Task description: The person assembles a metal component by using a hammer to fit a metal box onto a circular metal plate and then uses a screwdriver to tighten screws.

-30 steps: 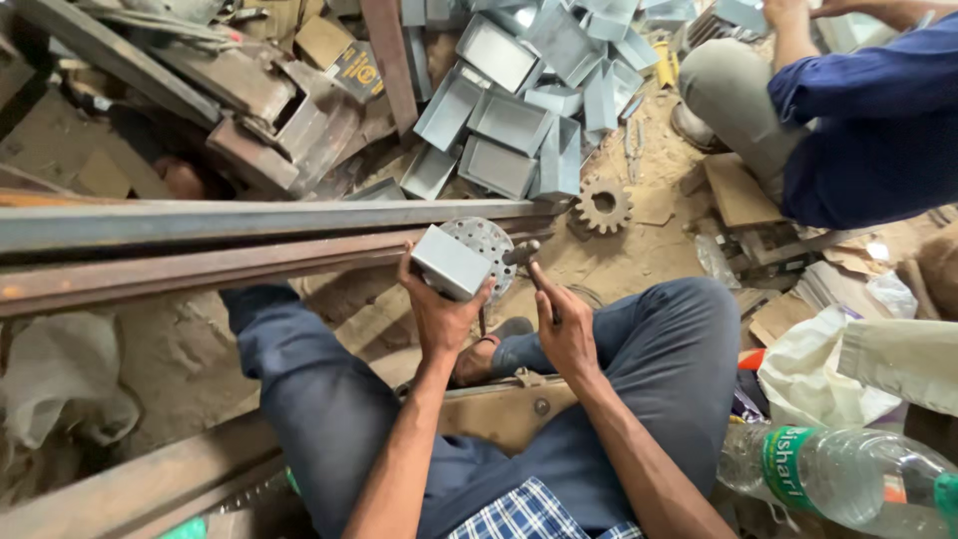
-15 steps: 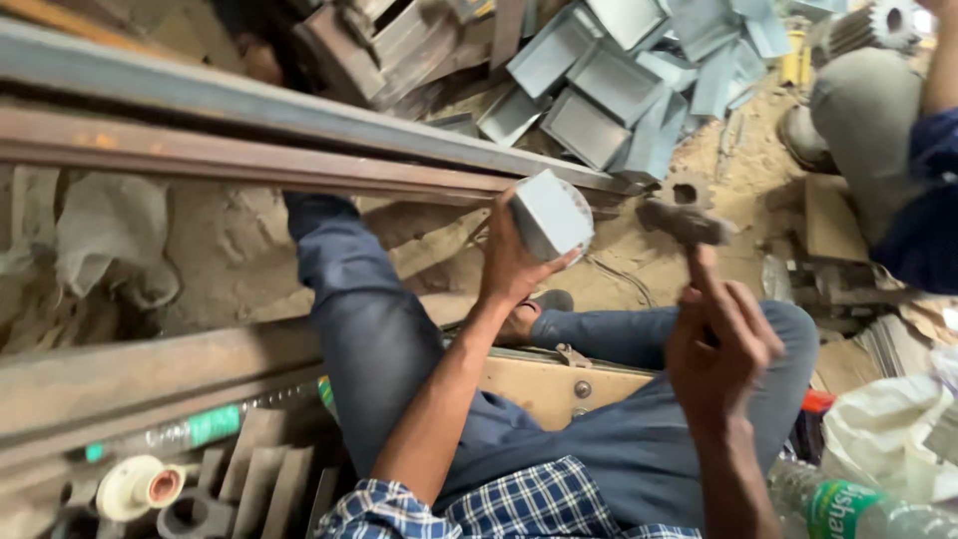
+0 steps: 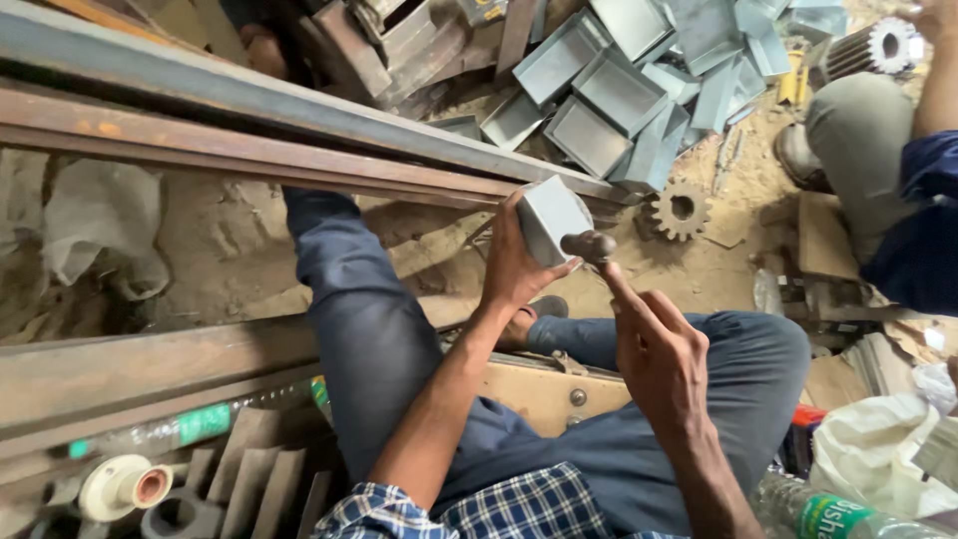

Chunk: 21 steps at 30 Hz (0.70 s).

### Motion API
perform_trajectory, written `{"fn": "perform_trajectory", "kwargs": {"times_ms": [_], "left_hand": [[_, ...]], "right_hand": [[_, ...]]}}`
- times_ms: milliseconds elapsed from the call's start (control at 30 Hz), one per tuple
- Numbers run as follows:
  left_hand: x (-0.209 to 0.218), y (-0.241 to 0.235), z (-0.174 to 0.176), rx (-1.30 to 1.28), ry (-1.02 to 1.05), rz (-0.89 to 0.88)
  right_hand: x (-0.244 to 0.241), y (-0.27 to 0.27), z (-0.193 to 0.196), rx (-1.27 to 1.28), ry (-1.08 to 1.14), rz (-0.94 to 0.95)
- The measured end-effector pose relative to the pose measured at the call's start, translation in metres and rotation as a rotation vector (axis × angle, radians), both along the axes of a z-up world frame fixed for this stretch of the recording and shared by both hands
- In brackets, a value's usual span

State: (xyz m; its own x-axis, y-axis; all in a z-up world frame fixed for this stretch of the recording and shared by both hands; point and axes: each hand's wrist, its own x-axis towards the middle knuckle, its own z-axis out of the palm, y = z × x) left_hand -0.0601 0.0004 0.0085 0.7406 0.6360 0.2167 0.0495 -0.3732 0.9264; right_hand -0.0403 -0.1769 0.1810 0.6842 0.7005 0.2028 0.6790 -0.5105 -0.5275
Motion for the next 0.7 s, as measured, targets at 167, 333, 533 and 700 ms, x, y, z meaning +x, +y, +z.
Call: {"fn": "perform_trajectory", "kwargs": {"times_ms": [167, 333, 533, 700], "left_hand": [[0.003, 0.002, 0.002, 0.025, -0.016, -0.002], [0.002, -0.001, 0.004, 0.005, -0.038, -0.005], [0.003, -0.002, 0.0, 0.024, -0.058, 0.004], [0.002, -0.002, 0.005, 0.018, -0.079, 0.009]], "right_hand": [[0.005, -0.003, -0.014, 0.143, -0.126, -0.148], [0.024, -0.005, -0.006, 0.029, -0.027, -0.126], [0.016, -0.012, -0.024, 0.263, -0.209, -0.149], [0.025, -0.003, -0.031, 0.25, -0.038, -0.121]]}}
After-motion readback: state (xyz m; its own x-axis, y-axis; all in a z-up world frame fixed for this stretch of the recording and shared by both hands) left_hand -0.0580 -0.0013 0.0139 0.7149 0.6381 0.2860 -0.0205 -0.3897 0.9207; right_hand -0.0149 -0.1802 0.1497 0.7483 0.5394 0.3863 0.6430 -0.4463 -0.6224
